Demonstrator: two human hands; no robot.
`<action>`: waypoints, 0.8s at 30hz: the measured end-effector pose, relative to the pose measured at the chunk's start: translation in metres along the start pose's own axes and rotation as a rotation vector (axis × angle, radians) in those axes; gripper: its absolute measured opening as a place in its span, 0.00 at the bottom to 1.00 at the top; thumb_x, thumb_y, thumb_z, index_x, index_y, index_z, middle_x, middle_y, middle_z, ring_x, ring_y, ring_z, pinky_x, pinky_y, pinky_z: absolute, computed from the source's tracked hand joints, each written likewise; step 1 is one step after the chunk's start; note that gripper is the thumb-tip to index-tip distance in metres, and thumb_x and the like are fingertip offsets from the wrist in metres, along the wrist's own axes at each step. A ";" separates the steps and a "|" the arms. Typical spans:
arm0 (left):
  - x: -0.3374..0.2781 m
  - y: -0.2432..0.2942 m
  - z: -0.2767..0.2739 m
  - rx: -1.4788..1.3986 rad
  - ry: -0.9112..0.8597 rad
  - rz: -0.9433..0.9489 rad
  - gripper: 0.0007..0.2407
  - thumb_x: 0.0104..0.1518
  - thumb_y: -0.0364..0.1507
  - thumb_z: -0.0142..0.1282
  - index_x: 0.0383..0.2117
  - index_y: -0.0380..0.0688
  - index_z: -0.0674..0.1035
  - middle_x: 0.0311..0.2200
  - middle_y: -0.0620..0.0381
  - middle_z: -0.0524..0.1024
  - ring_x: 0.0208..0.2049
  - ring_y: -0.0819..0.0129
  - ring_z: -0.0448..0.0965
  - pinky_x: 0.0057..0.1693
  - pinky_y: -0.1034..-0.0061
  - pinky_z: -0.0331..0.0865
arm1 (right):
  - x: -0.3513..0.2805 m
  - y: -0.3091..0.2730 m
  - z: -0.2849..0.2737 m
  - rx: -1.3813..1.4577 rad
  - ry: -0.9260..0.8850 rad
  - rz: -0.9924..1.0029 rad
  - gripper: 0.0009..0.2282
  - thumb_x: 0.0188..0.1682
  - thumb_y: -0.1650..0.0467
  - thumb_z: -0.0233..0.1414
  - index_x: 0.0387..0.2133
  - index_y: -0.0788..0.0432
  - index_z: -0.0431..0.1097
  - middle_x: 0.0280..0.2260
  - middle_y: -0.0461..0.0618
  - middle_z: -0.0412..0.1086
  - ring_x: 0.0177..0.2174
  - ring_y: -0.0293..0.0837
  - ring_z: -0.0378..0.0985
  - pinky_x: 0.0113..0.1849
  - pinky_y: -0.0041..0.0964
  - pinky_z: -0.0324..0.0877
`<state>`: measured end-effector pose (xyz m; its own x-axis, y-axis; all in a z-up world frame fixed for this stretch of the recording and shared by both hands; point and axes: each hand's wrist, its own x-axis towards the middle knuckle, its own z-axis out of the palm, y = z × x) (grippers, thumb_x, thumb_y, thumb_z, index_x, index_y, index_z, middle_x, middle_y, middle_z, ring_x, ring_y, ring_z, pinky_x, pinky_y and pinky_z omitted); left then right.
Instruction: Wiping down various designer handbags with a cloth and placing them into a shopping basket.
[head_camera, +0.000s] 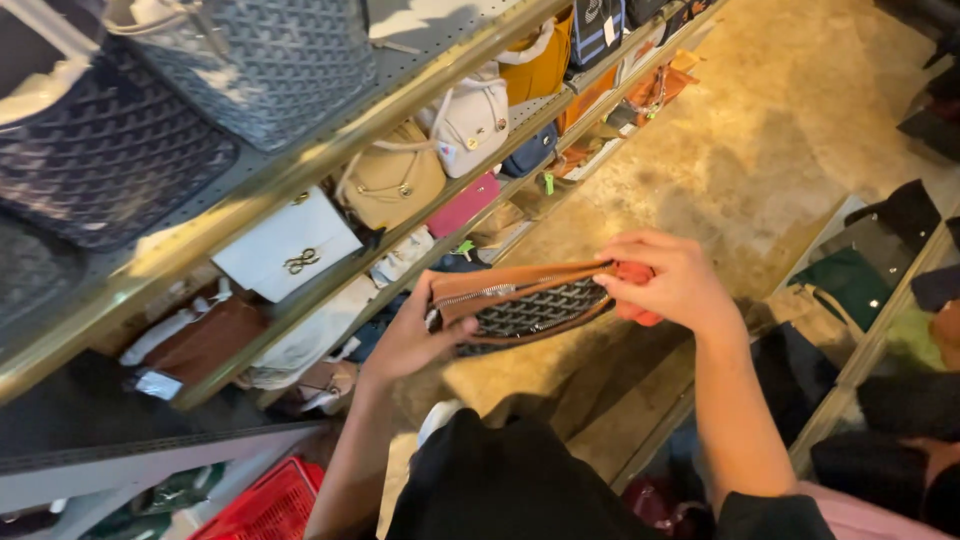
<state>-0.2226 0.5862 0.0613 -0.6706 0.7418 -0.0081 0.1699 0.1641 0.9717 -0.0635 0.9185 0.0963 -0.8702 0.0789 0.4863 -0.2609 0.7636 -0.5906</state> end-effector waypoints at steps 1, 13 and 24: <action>0.009 -0.010 0.007 -0.003 0.006 -0.005 0.24 0.49 0.41 0.70 0.47 0.44 0.73 0.43 0.41 0.79 0.48 0.51 0.78 0.53 0.53 0.71 | 0.006 0.010 -0.003 0.003 -0.007 -0.001 0.11 0.38 0.73 0.67 0.35 0.54 0.81 0.40 0.52 0.79 0.40 0.54 0.83 0.44 0.43 0.75; 0.133 -0.010 0.022 -0.330 0.291 0.265 0.12 0.61 0.30 0.60 0.43 0.41 0.69 0.36 0.55 0.69 0.42 0.68 0.66 0.46 0.73 0.66 | 0.103 0.093 0.035 -0.138 0.884 -0.161 0.26 0.50 0.72 0.65 0.56 0.73 0.62 0.51 0.65 0.59 0.53 0.61 0.66 0.58 0.54 0.59; 0.201 0.033 -0.009 -0.202 0.321 0.192 0.17 0.61 0.31 0.60 0.53 0.40 0.71 0.41 0.48 0.73 0.47 0.64 0.68 0.56 0.57 0.68 | 0.160 0.126 0.131 -0.318 0.606 -0.692 0.18 0.54 0.58 0.46 0.51 0.48 0.77 0.57 0.56 0.70 0.37 0.55 0.75 0.54 0.74 0.60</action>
<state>-0.3585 0.7347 0.0944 -0.8370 0.5007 0.2209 0.1902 -0.1123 0.9753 -0.2906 0.9436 0.0152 -0.1811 -0.2045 0.9620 -0.4311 0.8957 0.1092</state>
